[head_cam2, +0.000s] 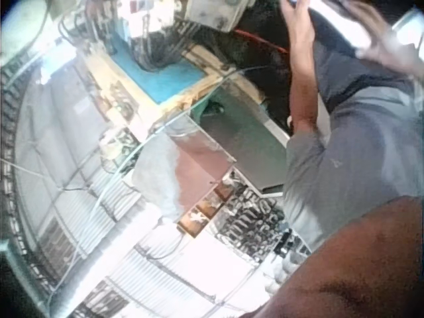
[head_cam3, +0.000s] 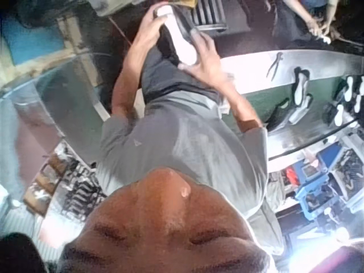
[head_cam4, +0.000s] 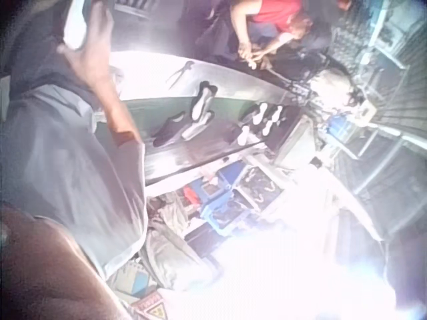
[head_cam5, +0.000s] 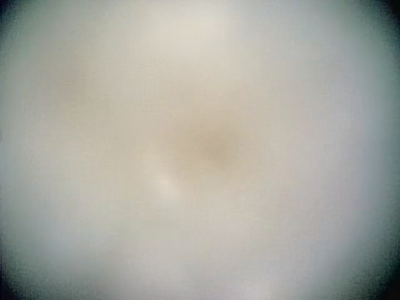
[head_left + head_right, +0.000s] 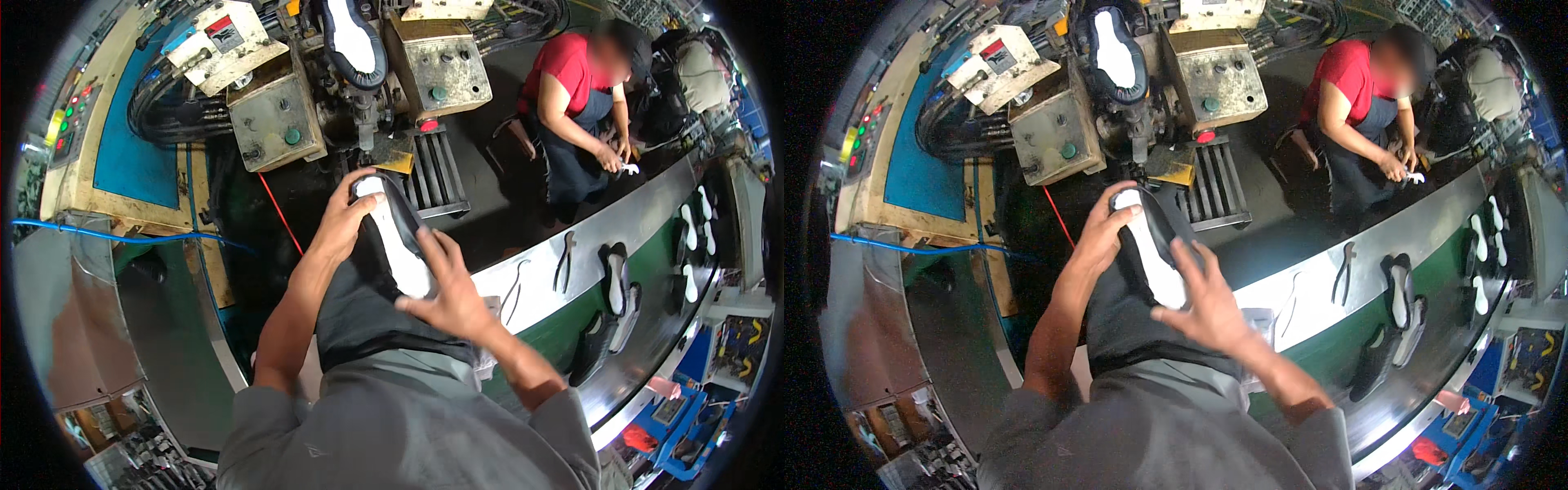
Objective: Using a lasting machine to shape shoes and placing them on a conveyor belt in a factory setting.
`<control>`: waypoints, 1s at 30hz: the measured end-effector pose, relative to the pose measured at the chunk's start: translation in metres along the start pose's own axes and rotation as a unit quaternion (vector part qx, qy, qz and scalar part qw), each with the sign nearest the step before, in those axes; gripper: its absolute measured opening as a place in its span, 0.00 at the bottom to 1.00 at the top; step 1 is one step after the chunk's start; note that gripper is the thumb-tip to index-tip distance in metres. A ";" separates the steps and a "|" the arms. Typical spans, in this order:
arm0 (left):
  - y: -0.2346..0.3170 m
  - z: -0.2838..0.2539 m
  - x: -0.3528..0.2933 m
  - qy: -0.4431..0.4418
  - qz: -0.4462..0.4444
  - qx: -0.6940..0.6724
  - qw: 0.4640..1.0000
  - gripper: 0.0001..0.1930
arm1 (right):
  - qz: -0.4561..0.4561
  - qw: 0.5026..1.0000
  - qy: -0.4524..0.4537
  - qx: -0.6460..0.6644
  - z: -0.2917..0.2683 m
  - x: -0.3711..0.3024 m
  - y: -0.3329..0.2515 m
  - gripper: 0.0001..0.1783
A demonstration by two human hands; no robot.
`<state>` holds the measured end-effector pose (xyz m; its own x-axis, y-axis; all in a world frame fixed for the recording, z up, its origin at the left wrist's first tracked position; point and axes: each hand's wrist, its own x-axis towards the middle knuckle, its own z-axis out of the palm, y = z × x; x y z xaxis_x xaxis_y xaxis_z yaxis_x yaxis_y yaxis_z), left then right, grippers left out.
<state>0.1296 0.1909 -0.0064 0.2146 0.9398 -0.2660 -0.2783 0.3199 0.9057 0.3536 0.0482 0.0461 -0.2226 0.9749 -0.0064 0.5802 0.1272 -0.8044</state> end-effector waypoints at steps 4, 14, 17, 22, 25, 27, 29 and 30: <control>-0.046 0.002 0.024 0.037 -0.088 0.046 0.994 0.28 | -0.044 0.966 -0.048 -0.252 0.030 -0.017 0.032 0.55; -0.069 -0.020 0.031 0.081 0.102 0.340 0.932 0.17 | -0.103 0.948 -0.062 -0.296 0.035 -0.016 0.051 0.46; -0.051 -0.010 0.023 0.066 0.167 0.427 0.886 0.17 | -0.104 0.953 -0.075 -0.276 0.026 -0.012 0.049 0.45; -0.054 -0.014 0.033 0.063 0.146 0.452 0.878 0.16 | -0.093 0.958 -0.093 -0.253 0.015 -0.001 0.049 0.44; -0.052 -0.035 0.067 -0.065 0.038 0.314 0.946 0.21 | -0.055 0.966 -0.102 -0.233 0.002 0.006 0.038 0.41; -0.027 -0.069 0.114 0.036 0.131 0.320 0.937 0.24 | -0.011 0.987 -0.022 -0.156 -0.010 0.013 0.029 0.38; 0.040 -0.082 0.171 0.112 0.171 0.220 0.954 0.26 | -0.012 0.984 0.024 -0.175 -0.028 0.022 0.026 0.37; 0.070 -0.075 0.201 0.144 0.214 0.189 0.948 0.28 | -0.011 0.981 0.044 -0.190 -0.038 0.031 0.019 0.37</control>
<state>0.0828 0.4117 -0.0209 -0.1223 0.9850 0.1218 0.0848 -0.1119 0.9901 0.3878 0.0878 0.0530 -0.1802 0.9809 0.0733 0.8296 0.1916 -0.5245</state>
